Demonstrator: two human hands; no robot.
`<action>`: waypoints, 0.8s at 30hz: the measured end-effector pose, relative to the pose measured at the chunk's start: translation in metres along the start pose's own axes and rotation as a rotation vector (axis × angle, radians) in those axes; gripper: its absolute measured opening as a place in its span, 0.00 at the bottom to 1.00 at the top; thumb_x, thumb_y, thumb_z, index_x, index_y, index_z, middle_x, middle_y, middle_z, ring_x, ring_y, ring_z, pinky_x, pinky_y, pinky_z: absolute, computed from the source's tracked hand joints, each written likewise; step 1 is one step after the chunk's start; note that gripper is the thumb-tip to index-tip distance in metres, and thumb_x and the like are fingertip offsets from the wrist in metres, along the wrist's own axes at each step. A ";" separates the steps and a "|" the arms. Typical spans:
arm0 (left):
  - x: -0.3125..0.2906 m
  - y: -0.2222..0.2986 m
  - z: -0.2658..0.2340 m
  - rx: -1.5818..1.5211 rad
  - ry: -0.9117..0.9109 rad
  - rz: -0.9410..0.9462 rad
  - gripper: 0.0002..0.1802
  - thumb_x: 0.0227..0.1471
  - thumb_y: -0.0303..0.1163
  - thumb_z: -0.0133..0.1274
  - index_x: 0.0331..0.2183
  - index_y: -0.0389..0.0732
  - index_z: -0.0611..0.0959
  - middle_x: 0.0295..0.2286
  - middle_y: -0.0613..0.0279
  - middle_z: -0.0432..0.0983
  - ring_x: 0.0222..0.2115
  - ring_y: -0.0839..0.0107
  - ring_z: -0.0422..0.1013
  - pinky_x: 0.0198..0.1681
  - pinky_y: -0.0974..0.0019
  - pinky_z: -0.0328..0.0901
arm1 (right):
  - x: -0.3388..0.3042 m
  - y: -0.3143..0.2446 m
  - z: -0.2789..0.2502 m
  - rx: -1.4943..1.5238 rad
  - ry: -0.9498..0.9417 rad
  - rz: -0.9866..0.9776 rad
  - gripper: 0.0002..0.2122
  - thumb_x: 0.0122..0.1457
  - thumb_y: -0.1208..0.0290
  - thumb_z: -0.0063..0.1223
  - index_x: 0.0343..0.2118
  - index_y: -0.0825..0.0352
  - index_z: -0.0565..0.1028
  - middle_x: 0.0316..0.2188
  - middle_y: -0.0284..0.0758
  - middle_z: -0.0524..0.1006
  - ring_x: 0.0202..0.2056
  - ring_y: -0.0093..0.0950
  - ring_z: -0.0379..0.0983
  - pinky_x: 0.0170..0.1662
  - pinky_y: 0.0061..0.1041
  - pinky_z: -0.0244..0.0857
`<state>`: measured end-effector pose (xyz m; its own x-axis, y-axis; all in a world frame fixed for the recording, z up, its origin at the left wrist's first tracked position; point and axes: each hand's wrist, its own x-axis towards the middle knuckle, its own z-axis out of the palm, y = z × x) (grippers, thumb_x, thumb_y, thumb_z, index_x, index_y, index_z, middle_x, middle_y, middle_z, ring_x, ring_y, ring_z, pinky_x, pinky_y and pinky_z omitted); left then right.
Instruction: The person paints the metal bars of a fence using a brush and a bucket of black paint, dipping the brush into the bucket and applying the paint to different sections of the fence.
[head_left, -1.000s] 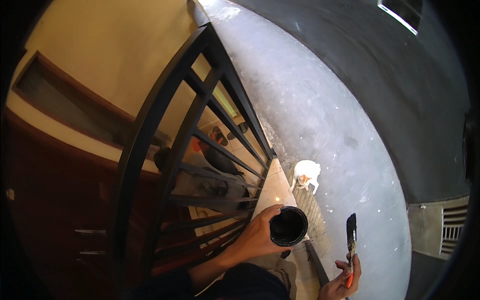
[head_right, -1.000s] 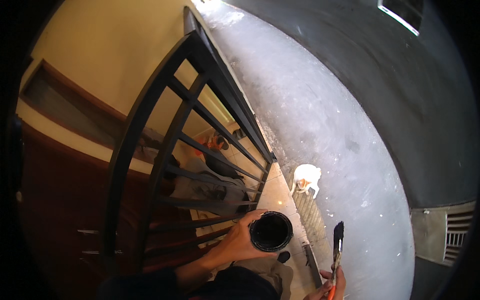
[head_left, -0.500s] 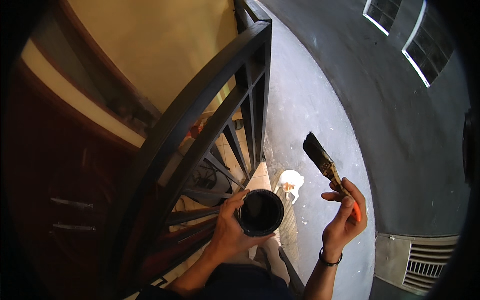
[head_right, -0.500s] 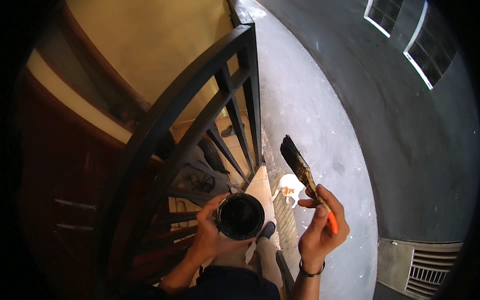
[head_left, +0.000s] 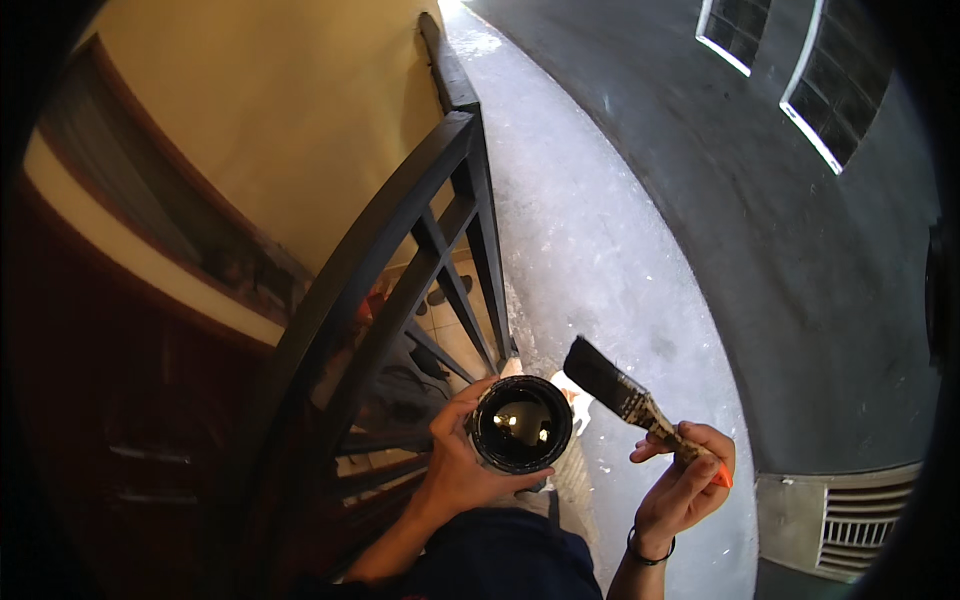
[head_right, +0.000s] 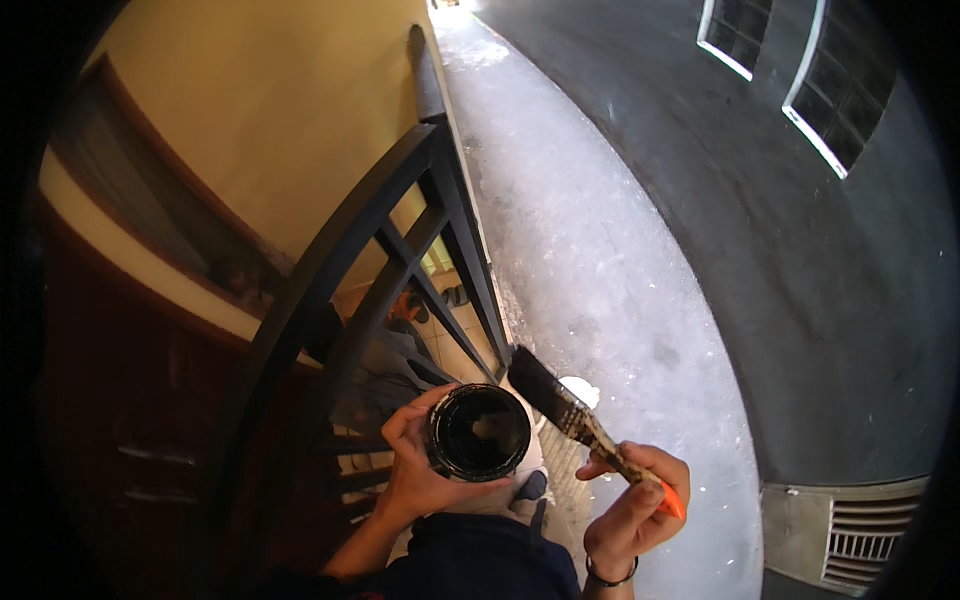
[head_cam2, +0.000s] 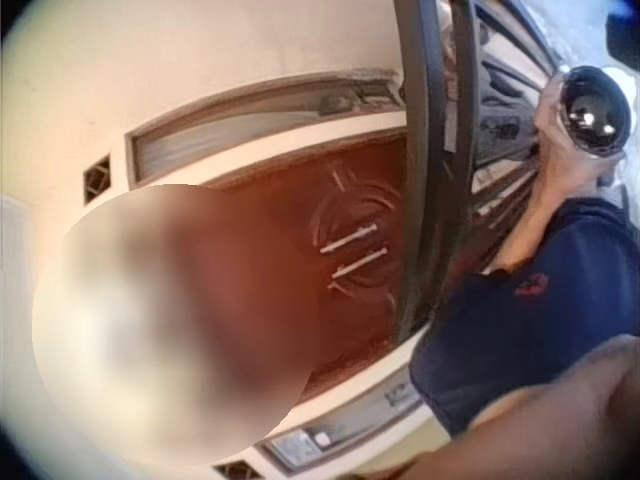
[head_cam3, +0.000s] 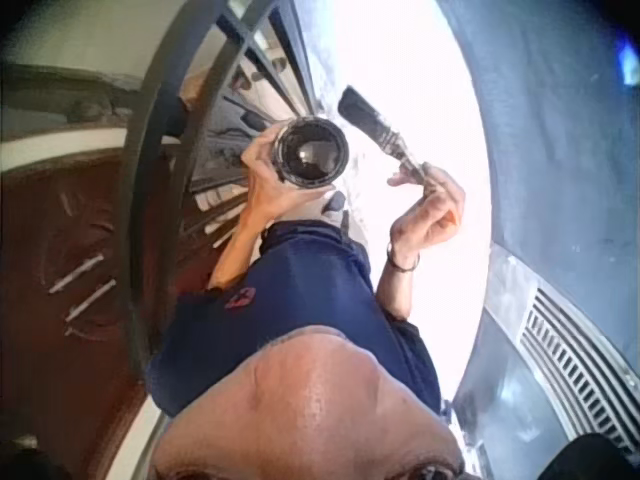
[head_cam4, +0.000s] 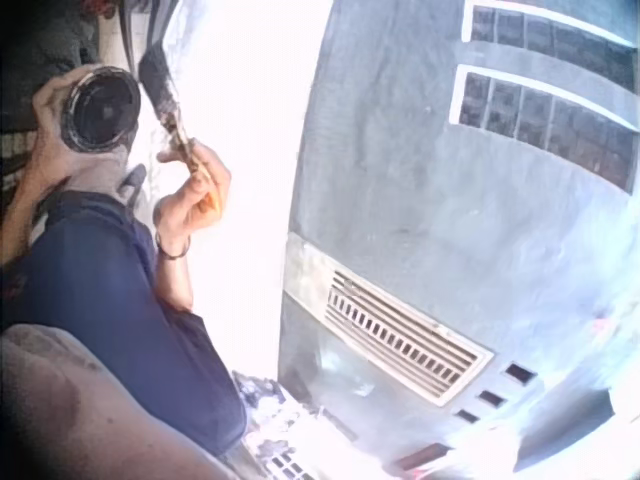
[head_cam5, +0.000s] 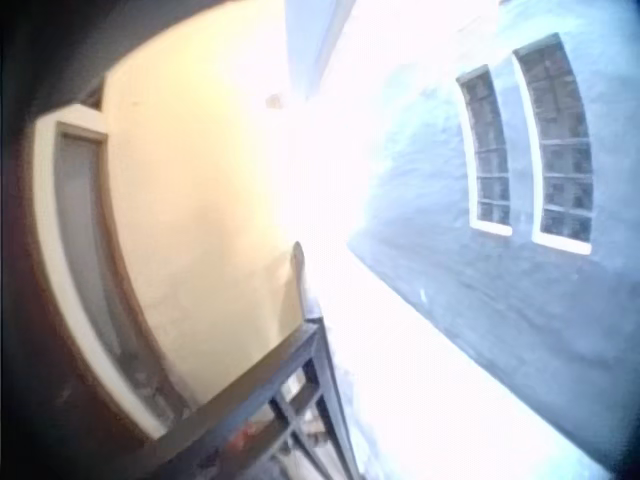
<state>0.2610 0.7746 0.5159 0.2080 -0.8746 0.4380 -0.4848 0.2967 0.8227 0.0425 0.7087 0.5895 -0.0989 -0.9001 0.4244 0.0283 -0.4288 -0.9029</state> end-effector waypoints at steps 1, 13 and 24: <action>0.007 -0.003 0.001 0.007 -0.025 0.008 0.70 0.32 0.37 0.87 0.61 0.50 0.48 0.62 0.32 0.59 0.64 0.45 0.66 0.67 0.46 0.68 | 0.005 0.007 0.003 0.006 0.026 0.007 0.26 0.77 0.49 0.44 0.46 0.76 0.73 0.30 0.46 0.82 0.25 0.35 0.83 0.32 0.30 0.78; 0.054 -0.034 -0.001 0.101 -0.048 0.017 0.73 0.30 0.37 0.88 0.62 0.49 0.47 0.62 0.34 0.58 0.63 0.47 0.67 0.68 0.46 0.67 | 0.030 0.076 0.023 0.072 0.023 0.090 0.23 0.76 0.54 0.50 0.47 0.77 0.78 0.34 0.47 0.81 0.28 0.37 0.84 0.32 0.31 0.78; 0.067 -0.057 0.007 0.089 -0.017 -0.036 0.71 0.30 0.32 0.87 0.62 0.50 0.48 0.64 0.34 0.57 0.64 0.47 0.66 0.68 0.48 0.67 | 0.020 0.085 0.012 -0.013 0.052 0.215 0.23 0.76 0.54 0.49 0.45 0.77 0.76 0.32 0.46 0.78 0.25 0.36 0.81 0.31 0.30 0.76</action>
<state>0.2966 0.6964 0.4963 0.2129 -0.8907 0.4016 -0.5512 0.2299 0.8021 0.0552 0.6529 0.5220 -0.1429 -0.9653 0.2185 0.0419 -0.2264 -0.9731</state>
